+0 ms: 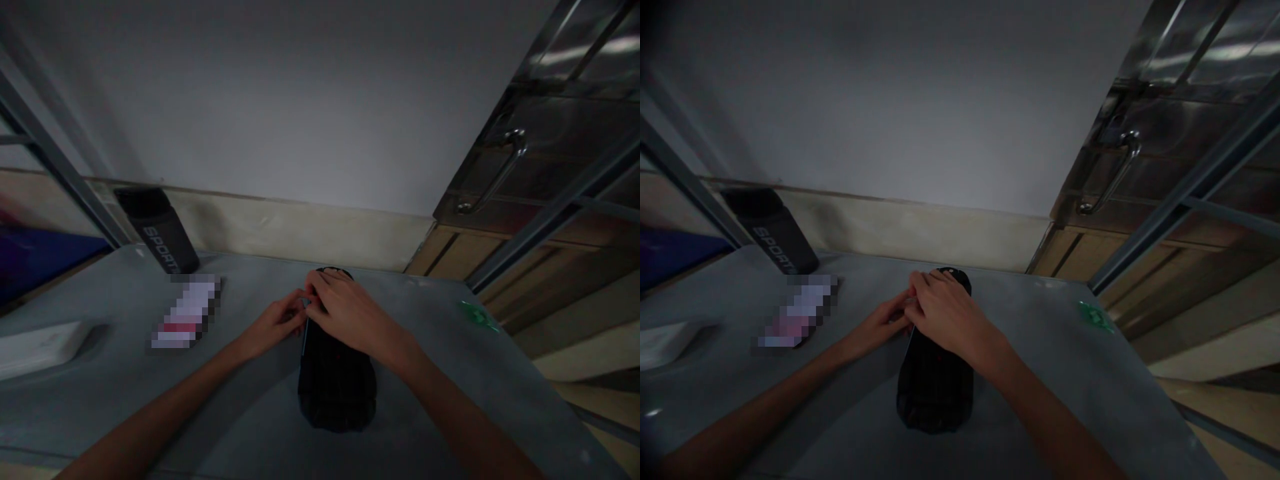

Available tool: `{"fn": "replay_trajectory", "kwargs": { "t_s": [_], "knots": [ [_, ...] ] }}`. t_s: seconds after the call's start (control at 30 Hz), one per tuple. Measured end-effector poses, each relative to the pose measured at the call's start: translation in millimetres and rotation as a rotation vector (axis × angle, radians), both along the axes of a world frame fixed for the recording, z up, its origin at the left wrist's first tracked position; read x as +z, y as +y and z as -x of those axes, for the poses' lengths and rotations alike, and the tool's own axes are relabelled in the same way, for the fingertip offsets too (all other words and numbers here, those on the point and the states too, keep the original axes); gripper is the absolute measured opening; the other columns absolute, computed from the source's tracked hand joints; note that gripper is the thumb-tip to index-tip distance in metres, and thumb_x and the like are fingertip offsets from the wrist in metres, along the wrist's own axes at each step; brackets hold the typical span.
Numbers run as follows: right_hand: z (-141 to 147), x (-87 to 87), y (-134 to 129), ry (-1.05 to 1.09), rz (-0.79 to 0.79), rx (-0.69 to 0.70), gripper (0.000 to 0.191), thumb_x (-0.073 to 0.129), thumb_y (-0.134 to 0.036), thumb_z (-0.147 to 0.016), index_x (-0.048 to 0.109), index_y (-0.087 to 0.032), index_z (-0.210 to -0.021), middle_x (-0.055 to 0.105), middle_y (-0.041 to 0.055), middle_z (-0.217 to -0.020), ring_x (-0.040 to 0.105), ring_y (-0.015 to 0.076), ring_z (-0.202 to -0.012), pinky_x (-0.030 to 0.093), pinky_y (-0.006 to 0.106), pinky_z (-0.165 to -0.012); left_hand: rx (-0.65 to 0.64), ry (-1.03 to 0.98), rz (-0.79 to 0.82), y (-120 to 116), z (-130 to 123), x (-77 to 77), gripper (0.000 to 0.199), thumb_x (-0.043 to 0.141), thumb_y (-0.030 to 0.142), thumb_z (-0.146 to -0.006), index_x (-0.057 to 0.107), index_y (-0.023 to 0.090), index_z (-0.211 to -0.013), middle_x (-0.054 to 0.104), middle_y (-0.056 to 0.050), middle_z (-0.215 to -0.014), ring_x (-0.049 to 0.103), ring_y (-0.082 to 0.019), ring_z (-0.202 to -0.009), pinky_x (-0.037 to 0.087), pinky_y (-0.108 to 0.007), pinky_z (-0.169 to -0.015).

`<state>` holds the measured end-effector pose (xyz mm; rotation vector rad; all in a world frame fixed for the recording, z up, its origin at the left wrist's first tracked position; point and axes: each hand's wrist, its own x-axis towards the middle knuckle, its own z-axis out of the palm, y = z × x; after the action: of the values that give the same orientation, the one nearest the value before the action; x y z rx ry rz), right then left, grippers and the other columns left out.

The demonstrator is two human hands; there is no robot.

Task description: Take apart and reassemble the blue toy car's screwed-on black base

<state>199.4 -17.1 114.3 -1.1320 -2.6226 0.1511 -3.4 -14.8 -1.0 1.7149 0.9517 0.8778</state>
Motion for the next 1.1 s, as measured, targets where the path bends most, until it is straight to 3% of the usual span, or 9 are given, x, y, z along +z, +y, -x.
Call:
{"fn": "replay_trajectory", "kwargs": {
  "t_s": [0.1,0.2,0.37,0.57,0.77,0.93,1.1],
  "knots": [
    [3,-5.1,1,-0.028,-0.018,-0.051,0.016,0.049,-0.022,-0.112,0.064,-0.017,-0.117,0.078,0.0111,-0.103,0.074,0.0251,-0.096,0.051,0.037,-0.087,0.010,0.012,0.006,0,0,0.9,0.037,0.059,0.048,-0.106,0.066,0.018,-0.127,0.063,0.001,-0.079,0.059,-0.016,-0.069,0.048,-0.028,-0.068],
    [5,-10.8,3,-0.060,-0.050,-0.063,0.023,0.043,-0.023,-0.115,0.063,-0.016,-0.123,0.079,0.0119,-0.098,0.075,0.0251,-0.088,0.051,0.036,-0.080,0.013,0.020,0.017,0,0,-0.1,0.042,0.060,0.052,-0.106,0.064,0.019,-0.132,0.063,0.002,-0.078,0.059,-0.017,-0.069,0.048,-0.029,-0.067],
    [1,-10.1,3,-0.004,-0.015,0.001,0.016,0.052,-0.012,-0.106,0.062,-0.017,-0.117,0.078,0.0118,-0.106,0.074,0.0256,-0.099,0.052,0.036,-0.086,-0.001,0.002,0.011,1,0,-2.3,0.047,0.060,0.053,-0.106,0.062,0.018,-0.138,0.064,0.001,-0.082,0.060,-0.017,-0.070,0.050,-0.030,-0.069],
    [-1,-3.6,0,0.048,0.013,-0.006,0.013,0.057,-0.015,-0.104,0.065,-0.020,-0.112,0.078,0.0105,-0.110,0.073,0.0258,-0.106,0.052,0.038,-0.093,-0.006,0.004,0.002,0,1,-1.0,0.048,0.060,0.053,-0.105,0.061,0.022,-0.141,0.064,0.001,-0.081,0.059,-0.017,-0.071,0.050,-0.030,-0.069],
    [-1,-3.0,2,-0.063,0.034,-0.075,0.024,0.046,-0.024,-0.115,0.068,-0.018,-0.118,0.081,0.0121,-0.104,0.077,0.0254,-0.091,0.051,0.035,-0.080,-0.001,0.010,0.038,0,0,-1.7,0.041,0.058,0.055,-0.106,0.062,0.021,-0.129,0.063,0.001,-0.082,0.059,-0.017,-0.072,0.049,-0.030,-0.070],
    [-5,-5.7,5,0.068,0.047,0.046,0.017,0.051,-0.012,-0.108,0.065,-0.019,-0.116,0.078,0.0100,-0.108,0.073,0.0233,-0.100,0.051,0.036,-0.090,0.008,-0.020,0.047,0,1,-1.6,0.039,0.061,0.054,-0.102,0.065,0.022,-0.124,0.063,0.000,-0.083,0.060,-0.017,-0.072,0.049,-0.029,-0.069],
    [-3,-1.4,3,0.079,0.079,0.045,0.014,0.054,-0.012,-0.105,0.063,-0.020,-0.113,0.077,0.0088,-0.108,0.072,0.0219,-0.101,0.051,0.035,-0.091,-0.002,-0.018,0.022,-1,1,1.8,0.040,0.064,0.052,-0.101,0.066,0.024,-0.130,0.064,0.000,-0.081,0.060,-0.017,-0.071,0.050,-0.029,-0.068]
  ]
}}
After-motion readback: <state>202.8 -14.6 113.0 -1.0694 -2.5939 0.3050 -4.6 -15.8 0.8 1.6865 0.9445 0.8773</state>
